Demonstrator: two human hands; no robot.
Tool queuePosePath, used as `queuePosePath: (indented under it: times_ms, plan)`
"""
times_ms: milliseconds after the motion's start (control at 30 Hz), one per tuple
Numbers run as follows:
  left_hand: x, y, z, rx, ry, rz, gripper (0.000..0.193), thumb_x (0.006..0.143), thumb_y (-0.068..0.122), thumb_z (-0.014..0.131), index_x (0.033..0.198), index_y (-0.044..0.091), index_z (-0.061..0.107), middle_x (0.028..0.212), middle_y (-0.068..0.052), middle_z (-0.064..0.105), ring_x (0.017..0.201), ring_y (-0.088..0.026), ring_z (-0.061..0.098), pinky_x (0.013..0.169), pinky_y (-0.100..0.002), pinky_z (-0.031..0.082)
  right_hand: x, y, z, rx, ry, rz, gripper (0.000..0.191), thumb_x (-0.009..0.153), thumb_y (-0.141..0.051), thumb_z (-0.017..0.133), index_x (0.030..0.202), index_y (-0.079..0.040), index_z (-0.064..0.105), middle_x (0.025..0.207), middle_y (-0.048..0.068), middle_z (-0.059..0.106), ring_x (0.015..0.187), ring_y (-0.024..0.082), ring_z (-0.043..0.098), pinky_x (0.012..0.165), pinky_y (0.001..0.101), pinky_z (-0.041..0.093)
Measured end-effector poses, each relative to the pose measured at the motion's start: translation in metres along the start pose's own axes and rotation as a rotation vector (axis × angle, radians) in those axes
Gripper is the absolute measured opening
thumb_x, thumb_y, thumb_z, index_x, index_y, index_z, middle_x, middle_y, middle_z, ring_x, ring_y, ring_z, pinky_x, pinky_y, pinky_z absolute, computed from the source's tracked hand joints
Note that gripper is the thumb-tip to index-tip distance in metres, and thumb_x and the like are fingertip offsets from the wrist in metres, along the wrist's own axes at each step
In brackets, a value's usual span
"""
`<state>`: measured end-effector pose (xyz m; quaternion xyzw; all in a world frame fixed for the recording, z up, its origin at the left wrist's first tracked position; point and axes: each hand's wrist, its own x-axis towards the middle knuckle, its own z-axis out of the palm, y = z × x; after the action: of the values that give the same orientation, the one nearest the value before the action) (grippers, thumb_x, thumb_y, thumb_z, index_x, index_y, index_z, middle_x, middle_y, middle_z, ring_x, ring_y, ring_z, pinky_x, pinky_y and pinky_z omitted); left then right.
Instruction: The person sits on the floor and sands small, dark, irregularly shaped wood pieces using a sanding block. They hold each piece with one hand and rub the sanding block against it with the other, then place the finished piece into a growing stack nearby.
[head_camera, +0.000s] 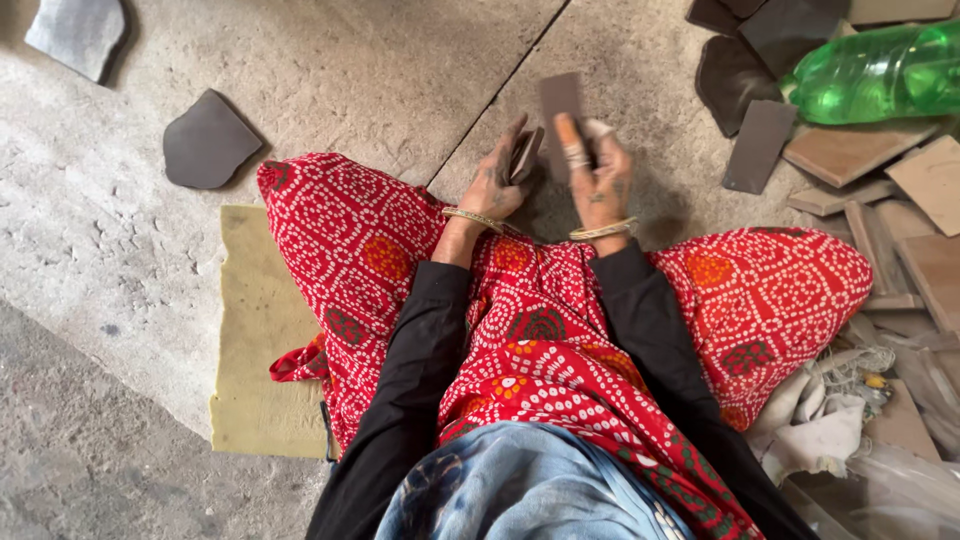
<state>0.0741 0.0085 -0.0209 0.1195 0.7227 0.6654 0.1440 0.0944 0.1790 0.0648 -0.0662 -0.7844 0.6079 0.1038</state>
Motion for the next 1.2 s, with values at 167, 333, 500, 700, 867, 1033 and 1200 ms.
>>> queuePosePath:
  times_ms: [167,333,500,700,867,1033,1200]
  plan:
    - [0.003,0.001,-0.007,-0.066,-0.056,0.06,0.109,0.063,-0.016,0.051,0.164,0.016,0.026,0.162,-0.021,0.045,0.153,-0.038,0.037,0.125,-0.048,0.031,-0.021,-0.01,-0.016,-0.637,0.034,-0.41,0.027,0.095,-0.028,0.084,0.115,-0.01,0.08,0.091,0.008,0.07,0.078,0.017,0.062,0.059,0.0317,0.05]
    - [0.004,0.006,-0.002,-0.209,-0.118,-0.059,0.105,0.072,-0.017,0.056,0.165,0.018,0.023,0.16,-0.021,0.048,0.151,-0.035,0.044,0.125,-0.045,0.037,-0.038,0.005,-0.013,-0.859,-0.111,-0.642,0.034,0.096,-0.007,0.071,0.13,-0.009,0.075,0.125,0.009,0.074,0.103,0.027,0.069,0.074,0.0324,0.06]
    - [0.005,0.011,-0.001,-0.348,-0.157,-0.008,0.108,0.069,-0.022,0.047,0.166,0.013,0.017,0.167,-0.021,0.031,0.155,-0.035,0.033,0.127,-0.044,0.036,-0.027,0.017,-0.009,-1.092,-0.206,-0.394,0.033,0.091,-0.002,0.067,0.123,-0.005,0.073,0.114,0.013,0.071,0.104,0.034,0.067,0.077,0.0421,0.058]
    - [0.003,0.014,0.001,-0.318,-0.155,-0.073,0.107,0.07,-0.02,0.046,0.167,0.013,0.015,0.153,-0.028,0.055,0.146,-0.04,0.051,0.122,-0.042,0.044,-0.034,0.007,-0.012,-0.879,-0.151,-0.557,0.057,0.086,0.01,0.056,0.139,-0.003,0.067,0.127,0.012,0.072,0.097,0.032,0.063,0.076,0.042,0.057]
    - [0.006,0.01,-0.002,-0.203,-0.133,0.057,0.113,0.065,-0.024,0.048,0.166,0.013,0.013,0.16,-0.03,0.038,0.15,-0.041,0.037,0.121,-0.045,0.037,-0.032,0.003,-0.006,-1.028,-0.228,-0.264,0.055,0.094,0.002,0.06,0.149,-0.007,0.065,0.099,0.012,0.067,0.093,0.029,0.062,0.069,0.0408,0.053]
    - [0.001,0.013,-0.001,-0.462,-0.113,-0.337,0.108,0.075,-0.021,0.047,0.171,0.017,0.017,0.148,-0.041,0.049,0.126,-0.063,0.025,0.102,-0.064,0.023,-0.034,0.014,-0.006,-0.942,-0.09,-0.554,0.06,0.084,0.007,0.057,0.142,-0.006,0.065,0.129,0.011,0.07,0.099,0.029,0.063,0.079,0.0386,0.056]
    - [0.003,0.036,-0.015,-0.526,-0.099,0.017,0.1,0.069,-0.008,0.067,0.16,0.008,0.03,0.156,-0.025,0.048,0.145,-0.036,0.046,0.118,-0.045,0.04,-0.009,0.057,-0.03,-0.562,-0.115,0.219,0.042,0.098,0.001,0.058,0.138,-0.009,0.068,0.109,0.022,0.07,0.086,0.033,0.065,0.071,0.0436,0.053]
